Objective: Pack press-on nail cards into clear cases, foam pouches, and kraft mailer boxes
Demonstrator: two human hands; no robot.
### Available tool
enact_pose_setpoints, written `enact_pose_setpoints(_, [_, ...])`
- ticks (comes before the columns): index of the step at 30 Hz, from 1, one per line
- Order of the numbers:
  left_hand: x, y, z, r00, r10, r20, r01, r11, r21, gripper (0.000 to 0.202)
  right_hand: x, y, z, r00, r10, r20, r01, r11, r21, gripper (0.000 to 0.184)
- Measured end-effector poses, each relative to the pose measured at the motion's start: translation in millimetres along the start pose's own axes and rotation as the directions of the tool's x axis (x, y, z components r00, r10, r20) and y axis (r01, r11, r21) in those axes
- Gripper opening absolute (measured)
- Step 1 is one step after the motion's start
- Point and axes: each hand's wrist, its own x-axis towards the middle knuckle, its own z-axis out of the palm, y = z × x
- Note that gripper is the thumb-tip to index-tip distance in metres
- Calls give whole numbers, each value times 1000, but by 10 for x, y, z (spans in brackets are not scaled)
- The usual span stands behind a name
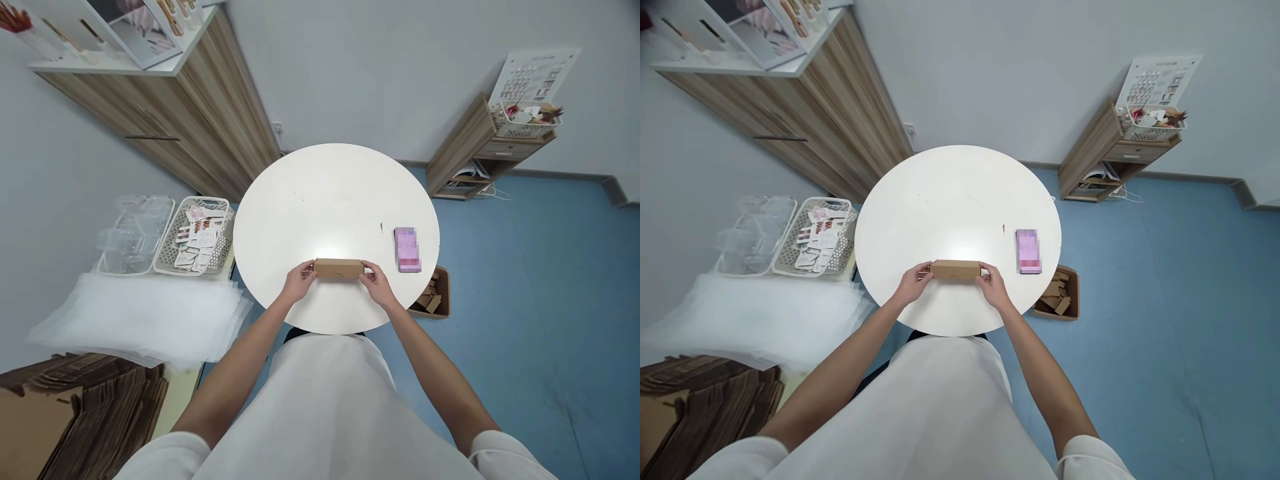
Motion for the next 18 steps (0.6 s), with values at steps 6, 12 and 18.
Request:
enact_pose_setpoints(6, [-208, -258, 160, 998, -35, -56, 27, 990, -137, 34, -251, 265, 207, 999, -10, -48, 11, 1000, 25, 39])
enact_pose_setpoints(12, [-347, -430, 194, 990, -137, -26, 137, 991, -2, 44, -515, 353, 401, 989, 100, -113, -102, 995, -13, 47])
enact_pose_setpoints(18, [-284, -489, 51, 995, -101, 25, 94, 976, 197, 61, -548, 299, 443, 962, 204, -180, -227, 966, -122, 61])
